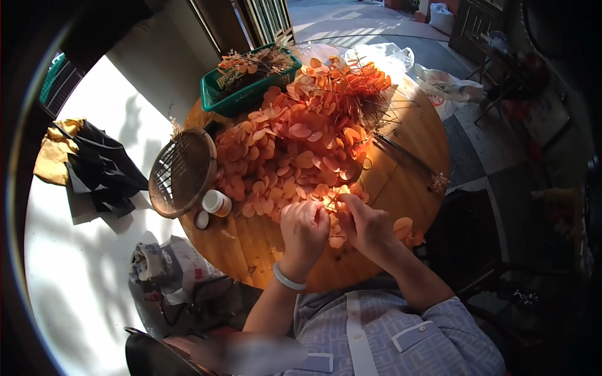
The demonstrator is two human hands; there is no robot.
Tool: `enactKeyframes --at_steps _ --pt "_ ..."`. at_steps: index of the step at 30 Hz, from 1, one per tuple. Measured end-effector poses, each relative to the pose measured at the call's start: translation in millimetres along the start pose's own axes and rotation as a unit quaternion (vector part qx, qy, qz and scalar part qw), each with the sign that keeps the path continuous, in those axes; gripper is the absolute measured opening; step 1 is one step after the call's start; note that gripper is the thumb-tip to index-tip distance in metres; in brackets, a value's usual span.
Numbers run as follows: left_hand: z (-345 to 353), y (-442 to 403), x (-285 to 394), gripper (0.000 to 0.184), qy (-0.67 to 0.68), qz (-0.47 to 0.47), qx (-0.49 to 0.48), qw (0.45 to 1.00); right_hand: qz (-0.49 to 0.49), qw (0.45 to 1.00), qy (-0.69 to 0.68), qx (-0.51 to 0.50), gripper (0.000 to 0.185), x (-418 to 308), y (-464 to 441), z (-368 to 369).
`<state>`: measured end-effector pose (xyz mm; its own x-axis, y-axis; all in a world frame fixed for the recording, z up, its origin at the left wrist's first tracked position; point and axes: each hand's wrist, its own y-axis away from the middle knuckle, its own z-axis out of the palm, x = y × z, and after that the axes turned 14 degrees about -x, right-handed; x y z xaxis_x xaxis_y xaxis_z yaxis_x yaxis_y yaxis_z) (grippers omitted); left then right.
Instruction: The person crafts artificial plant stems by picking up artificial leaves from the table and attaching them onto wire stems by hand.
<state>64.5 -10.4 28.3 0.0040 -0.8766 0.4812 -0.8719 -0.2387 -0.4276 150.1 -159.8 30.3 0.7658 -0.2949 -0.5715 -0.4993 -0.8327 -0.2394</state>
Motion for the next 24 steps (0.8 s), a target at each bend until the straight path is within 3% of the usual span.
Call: enactKeyframes --at_steps 2,5,8,12,14,17,20,24 --pt "0 0 4 0.004 -0.016 0.0 -0.001 1.0 0.016 0.999 -0.035 0.014 0.024 -11 -2 -9" --pt "3 -2 4 0.005 -0.062 0.016 0.004 0.998 -0.053 0.997 -0.061 0.017 0.029 4 -2 1" --pt "7 -4 7 0.004 -0.079 0.009 0.025 0.997 -0.067 0.994 -0.08 0.039 0.024 9 -1 14" --pt "18 -4 13 0.005 -0.081 -0.021 0.072 0.994 0.034 0.985 -0.171 -0.002 0.012 4 -5 18" --pt "28 0 9 0.006 -0.069 -0.029 0.084 0.994 0.071 0.969 -0.235 -0.009 0.006 10 -9 26" --pt "28 2 10 0.007 -0.008 -0.009 0.095 0.995 0.084 0.91 -0.405 0.025 0.013 18 -19 31" --pt "23 7 12 0.008 0.017 -0.002 0.06 0.998 0.106 0.865 -0.486 -0.059 0.018 19 -24 14" --pt "6 7 17 0.006 0.044 0.0 0.035 0.998 -0.018 0.946 -0.318 -0.062 0.018 12 -33 -21"
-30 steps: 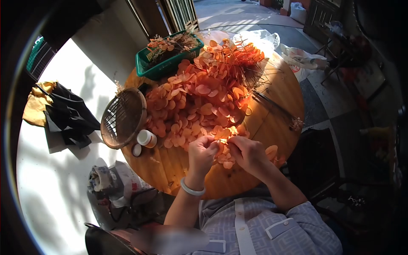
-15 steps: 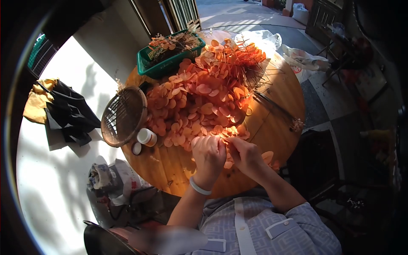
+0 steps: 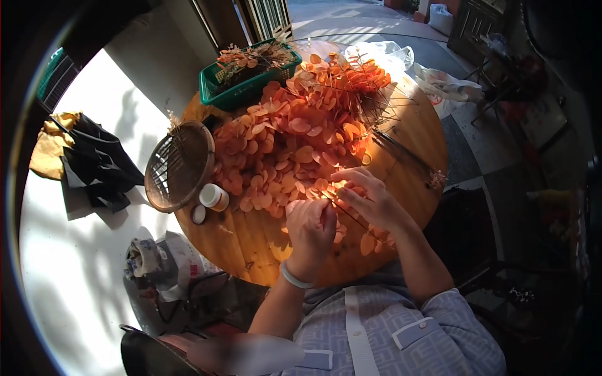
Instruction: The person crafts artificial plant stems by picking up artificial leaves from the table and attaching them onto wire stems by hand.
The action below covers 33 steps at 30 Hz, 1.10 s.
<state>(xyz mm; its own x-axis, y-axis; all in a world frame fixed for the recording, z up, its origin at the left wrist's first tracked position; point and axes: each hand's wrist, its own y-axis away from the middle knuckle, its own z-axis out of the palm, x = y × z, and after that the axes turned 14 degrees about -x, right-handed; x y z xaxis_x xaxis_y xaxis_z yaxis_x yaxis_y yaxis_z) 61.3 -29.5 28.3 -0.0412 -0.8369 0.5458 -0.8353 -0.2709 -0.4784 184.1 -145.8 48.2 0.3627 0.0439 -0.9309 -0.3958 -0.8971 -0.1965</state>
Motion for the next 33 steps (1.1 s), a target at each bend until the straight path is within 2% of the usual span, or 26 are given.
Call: enactKeyframes --at_steps 2,5,8,11,12,15,18,20,22,23,25,26,29,30,33 --pt "-2 0 6 0.005 0.002 0.002 -0.034 0.999 -0.041 0.993 0.091 -0.059 0.014 -1 -3 -13" --pt "0 6 12 0.004 0.06 0.01 -0.054 0.997 0.013 0.992 0.104 -0.074 0.014 -2 -6 -11" --pt "-5 9 28 0.004 0.098 0.008 -0.079 0.992 0.05 0.998 -0.006 -0.027 0.016 22 -9 -13" --pt "0 17 34 0.003 0.135 0.046 -0.122 0.982 0.178 0.983 -0.049 -0.006 0.015 24 -12 -24" --pt "0 18 35 0.003 0.141 0.042 -0.131 0.98 0.129 0.988 -0.08 0.036 0.019 32 -13 -19" --pt "0 18 38 0.004 0.161 0.029 -0.151 0.975 0.13 0.983 -0.124 0.026 0.021 43 -9 -21" --pt "1 17 41 0.004 0.175 0.015 -0.159 0.972 0.128 0.985 -0.106 0.054 0.02 51 -7 -22" --pt "3 16 42 0.003 0.172 0.008 -0.167 0.971 0.165 0.979 -0.116 0.045 0.019 46 -6 -28" --pt "8 17 38 0.001 0.214 -0.044 -0.17 0.961 0.19 0.972 -0.136 0.025 0.022 44 -6 -34" --pt "9 16 36 0.001 0.233 -0.07 -0.172 0.954 0.136 0.986 -0.081 0.054 0.024 41 -3 -35" --pt "3 7 32 0.005 0.409 -0.186 -0.178 0.876 0.027 0.993 0.028 0.108 0.029 21 4 -34" --pt "-1 -1 29 0.006 0.489 -0.241 -0.178 0.819 -0.032 0.989 0.113 0.086 0.041 20 6 -39" --pt "-16 -26 18 0.009 0.603 -0.251 -0.196 0.732 -0.13 0.965 0.227 -0.005 0.039 3 9 -45" --pt "-17 -33 15 0.012 0.654 -0.269 -0.204 0.677 -0.181 0.949 0.258 -0.003 0.035 10 5 -47" --pt "-14 -54 13 0.016 0.665 -0.203 -0.178 0.696 -0.135 0.949 0.284 -0.026 0.024 23 -2 -68"
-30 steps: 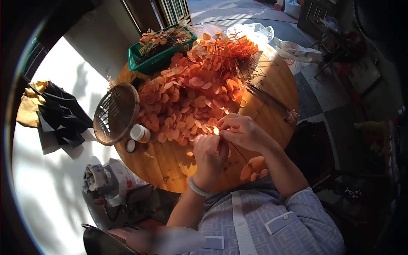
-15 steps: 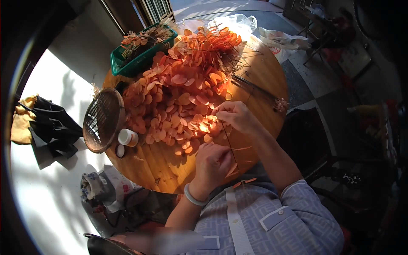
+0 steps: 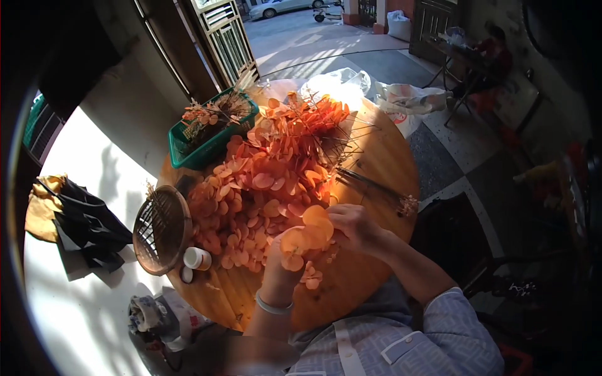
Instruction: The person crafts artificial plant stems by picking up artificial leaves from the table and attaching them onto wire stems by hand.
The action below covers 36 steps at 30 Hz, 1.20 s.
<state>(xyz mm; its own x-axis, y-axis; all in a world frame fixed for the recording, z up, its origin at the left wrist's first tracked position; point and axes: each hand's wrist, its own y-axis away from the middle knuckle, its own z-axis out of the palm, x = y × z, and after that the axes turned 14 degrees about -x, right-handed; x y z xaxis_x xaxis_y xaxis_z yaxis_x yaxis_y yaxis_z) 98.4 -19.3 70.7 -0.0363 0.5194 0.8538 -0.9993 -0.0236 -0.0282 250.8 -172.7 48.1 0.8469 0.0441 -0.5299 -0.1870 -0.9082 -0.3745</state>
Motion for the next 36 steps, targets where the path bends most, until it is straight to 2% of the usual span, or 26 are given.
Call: enactKeyframes --at_steps 4,5,6,7,8,10,12,13,15,16,17,20,23,26,30,32,33,36 --pt "-30 -52 5 0.02 -0.113 -0.002 0.029 0.993 0.088 0.988 0.068 0.103 0.011 50 -38 -37" --pt "-41 -68 1 0.023 -0.244 -0.017 0.063 0.967 0.107 0.98 0.093 0.139 0.008 74 -52 -45" --pt "-46 -81 1 0.022 -0.422 0.026 0.071 0.903 0.127 0.974 0.139 0.129 0.011 101 -66 -53" --pt "-50 -94 0 0.021 -0.585 0.069 0.075 0.805 0.146 0.964 0.185 0.12 0.015 128 -78 -60" --pt "-51 -107 2 0.019 -0.726 0.11 0.073 0.675 0.161 0.96 0.211 0.091 0.014 153 -89 -62" --pt "-54 -128 4 0.012 -0.801 0.073 0.028 0.593 0.192 0.945 0.261 0.033 0.016 194 -103 -62" --pt "-66 -146 -6 0.009 -0.866 0.034 -0.001 0.499 0.199 0.953 0.227 -0.014 0.014 217 -112 -55" --pt "-69 -152 -9 0.012 -0.868 0.031 -0.007 0.496 0.204 0.955 0.21 -0.039 0.013 224 -113 -51" --pt "-73 -157 -12 0.013 -0.872 0.04 -0.018 0.487 0.183 0.957 0.225 0.02 0.013 231 -102 -43" --pt "-74 -159 -11 0.013 -0.874 0.044 -0.023 0.483 0.172 0.956 0.232 0.049 0.016 217 -99 -46" --pt "-74 -161 -8 0.012 -0.875 0.057 -0.019 0.48 0.2 0.947 0.245 0.054 0.021 201 -91 -51" --pt "-71 -170 9 0.014 -0.885 0.08 -0.012 0.458 0.197 0.947 0.251 0.047 0.014 160 -60 -77" --pt "-84 -182 12 0.016 -0.886 0.094 0.001 0.454 0.167 0.952 0.245 -0.077 0.013 144 -14 -82" --pt "-88 -187 5 0.016 -0.889 0.084 0.0 0.451 0.178 0.922 0.25 -0.236 0.009 104 18 -68" --pt "-87 -183 -4 0.013 -0.875 0.08 -0.002 0.477 0.037 0.913 0.347 -0.21 0.008 63 40 -31" --pt "-84 -176 -6 0.01 -0.872 0.088 0.007 0.482 -0.029 0.899 0.393 -0.193 0.014 62 49 -6" --pt "-78 -171 -2 0.008 -0.871 0.082 0.007 0.484 -0.056 0.901 0.374 -0.212 0.022 62 50 -5" --pt "-59 -143 8 0.012 -0.843 0.142 0.025 0.519 -0.062 0.906 0.324 -0.266 0.023 55 55 -12"
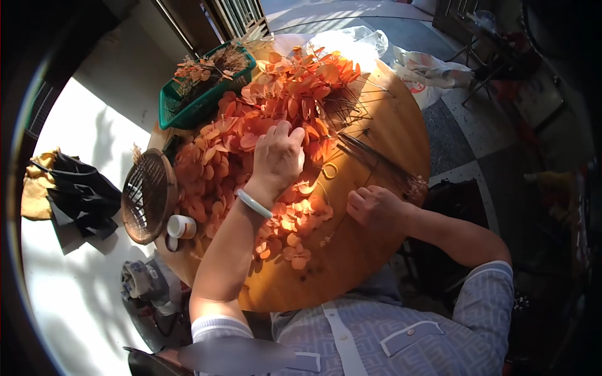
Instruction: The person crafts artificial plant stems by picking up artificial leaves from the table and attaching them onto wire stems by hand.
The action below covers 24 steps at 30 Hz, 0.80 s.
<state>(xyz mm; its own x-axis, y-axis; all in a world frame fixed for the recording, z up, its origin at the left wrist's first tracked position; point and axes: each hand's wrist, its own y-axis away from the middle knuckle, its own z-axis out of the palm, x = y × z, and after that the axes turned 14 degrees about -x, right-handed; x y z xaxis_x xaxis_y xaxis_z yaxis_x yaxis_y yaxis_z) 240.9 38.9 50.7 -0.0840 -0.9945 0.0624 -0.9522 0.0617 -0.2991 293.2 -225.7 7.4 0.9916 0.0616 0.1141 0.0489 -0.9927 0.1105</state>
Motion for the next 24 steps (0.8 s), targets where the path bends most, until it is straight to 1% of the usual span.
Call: enactKeyframes --at_steps 1,2,3,4,6,7,9,10,11,12,14,17,18,20,21,22,23,24 --pt "-4 10 5 0.015 0.03 0.012 0.023 0.999 -0.017 1.0 -0.005 0.021 0.02 -3 3 -1" --pt "-9 26 12 0.015 0.063 -0.002 -0.008 0.998 -0.033 0.999 -0.01 0.041 0.017 -7 8 -2" --pt "-10 42 17 0.021 0.085 -0.003 -0.049 0.995 -0.048 0.997 -0.015 0.061 0.014 -11 13 -3" --pt "-8 58 22 0.028 0.108 -0.003 -0.089 0.99 -0.059 0.994 -0.015 0.086 0.015 -14 16 -1" --pt "0 80 37 0.027 0.125 -0.01 -0.129 0.984 -0.083 0.987 -0.016 0.133 0.018 -19 20 8" --pt "6 86 41 0.025 0.135 0.011 -0.103 0.985 -0.066 0.986 -0.044 0.146 0.019 -20 22 10" --pt "13 91 49 0.024 0.134 0.004 -0.122 0.983 -0.034 0.98 -0.096 0.171 0.021 -19 22 7" --pt "14 91 52 0.023 0.133 0.001 -0.132 0.982 0.024 0.977 -0.129 0.167 0.021 -19 19 4" --pt "23 91 51 0.021 0.116 0.012 -0.116 0.986 0.084 0.97 -0.162 0.161 0.022 -21 14 0" --pt "24 89 50 0.02 0.112 0.008 -0.136 0.984 0.145 0.958 -0.196 0.154 0.022 -25 9 -4" --pt "25 84 46 0.018 0.101 0.006 -0.173 0.98 0.206 0.964 -0.149 0.076 0.02 -33 -6 -7" --pt "26 85 39 0.016 0.166 -0.007 -0.125 0.978 0.271 0.959 -0.079 -0.016 0.021 -43 -30 -2" --pt "18 88 38 0.015 0.224 -0.034 -0.119 0.967 0.286 0.955 -0.058 -0.044 0.022 -47 -35 1" --pt "0 95 34 0.015 0.338 -0.089 -0.103 0.931 0.312 0.949 -0.029 -0.046 0.019 -42 -40 6" --pt "-17 101 36 0.01 0.419 -0.143 -0.094 0.892 0.324 0.945 -0.012 -0.047 0.018 -36 -41 6" --pt "-10 109 29 0.005 0.497 -0.159 -0.064 0.85 0.33 0.941 -0.043 -0.061 0.018 -29 -39 3" --pt "-5 118 21 0.005 0.594 -0.187 -0.035 0.781 0.336 0.936 -0.074 -0.074 0.019 -20 -36 0" --pt "-5 126 16 0.007 0.682 -0.212 -0.005 0.7 0.341 0.93 -0.105 -0.089 0.02 -13 -32 -2"
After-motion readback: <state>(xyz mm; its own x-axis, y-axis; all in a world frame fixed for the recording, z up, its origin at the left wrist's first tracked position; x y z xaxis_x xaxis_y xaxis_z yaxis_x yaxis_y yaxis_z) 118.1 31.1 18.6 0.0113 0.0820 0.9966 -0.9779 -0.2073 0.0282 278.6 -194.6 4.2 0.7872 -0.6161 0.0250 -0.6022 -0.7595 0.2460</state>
